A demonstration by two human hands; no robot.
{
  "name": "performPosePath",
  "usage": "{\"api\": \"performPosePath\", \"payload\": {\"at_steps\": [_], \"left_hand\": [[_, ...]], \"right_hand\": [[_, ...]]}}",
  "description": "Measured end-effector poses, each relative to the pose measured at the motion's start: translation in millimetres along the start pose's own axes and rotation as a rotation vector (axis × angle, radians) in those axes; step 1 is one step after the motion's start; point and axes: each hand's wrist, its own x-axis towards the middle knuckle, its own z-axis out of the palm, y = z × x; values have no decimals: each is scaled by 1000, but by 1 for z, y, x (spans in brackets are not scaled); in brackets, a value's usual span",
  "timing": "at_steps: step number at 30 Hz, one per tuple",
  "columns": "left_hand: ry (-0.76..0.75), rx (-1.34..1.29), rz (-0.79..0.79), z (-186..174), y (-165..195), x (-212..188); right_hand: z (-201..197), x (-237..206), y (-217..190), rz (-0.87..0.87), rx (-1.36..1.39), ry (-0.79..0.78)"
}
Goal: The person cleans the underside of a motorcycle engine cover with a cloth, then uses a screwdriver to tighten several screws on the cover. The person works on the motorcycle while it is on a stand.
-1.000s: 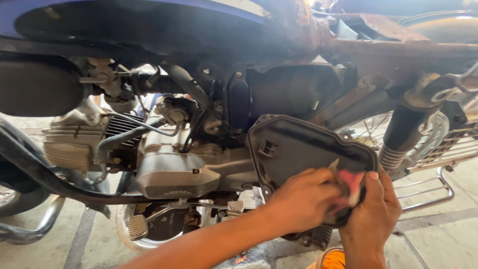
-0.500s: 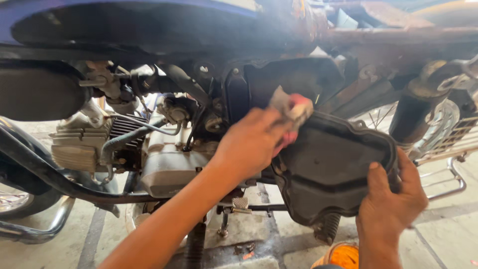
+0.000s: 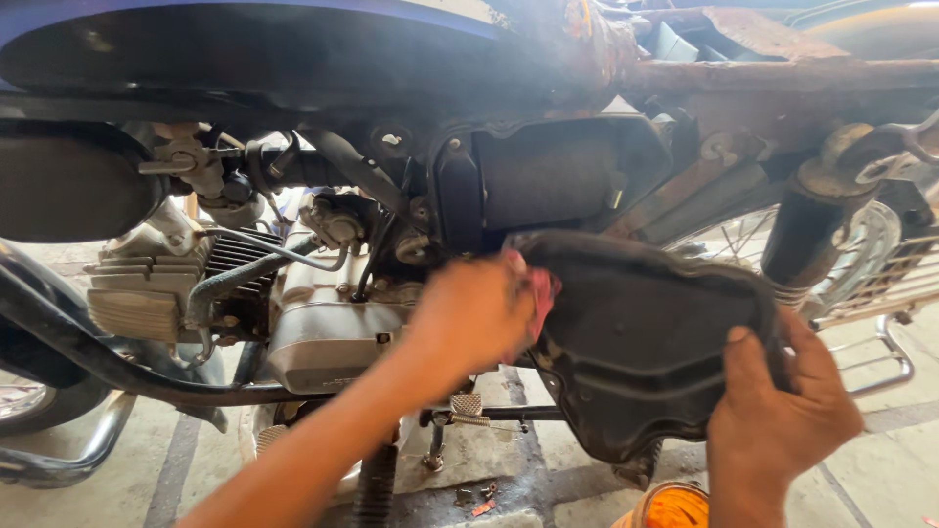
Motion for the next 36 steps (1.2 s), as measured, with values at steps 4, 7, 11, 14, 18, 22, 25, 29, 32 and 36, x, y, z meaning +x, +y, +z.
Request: {"api": "performPosePath", "payload": {"at_steps": [4,7,11,14,18,22,25,29,32,36], "left_hand": [[317,-641,115,-35,-4,-11],[430,-242,315,-18,1,-16],[189,166,560,30,1,-19],[232,260,601,59,-11,-29],[236,595,583,83,-22,-30],[185,569,572,92,-24,-18],[180,562,581,93,-28,-10],[173,518,597,90,-29,-9],[121,260,468,68,-21,-15],[-43,-179,256,-5,-9,-17]], "right_hand": [[8,0,-1,18,15,44],[16,-4,-5,32,19,52],[23,-11,-12,65,66,59],[25,-11,-16,-39,-183,9],[26,-9,-17,42,-135,-10],[26,-13,-14,-1,-170,-17],[27,-17,-11,-3,-126,2],[31,-18,-6,-29,-71,24],[34,-14,-1,-50,-129,66],[33,-8,7,2,-54,66]]}}
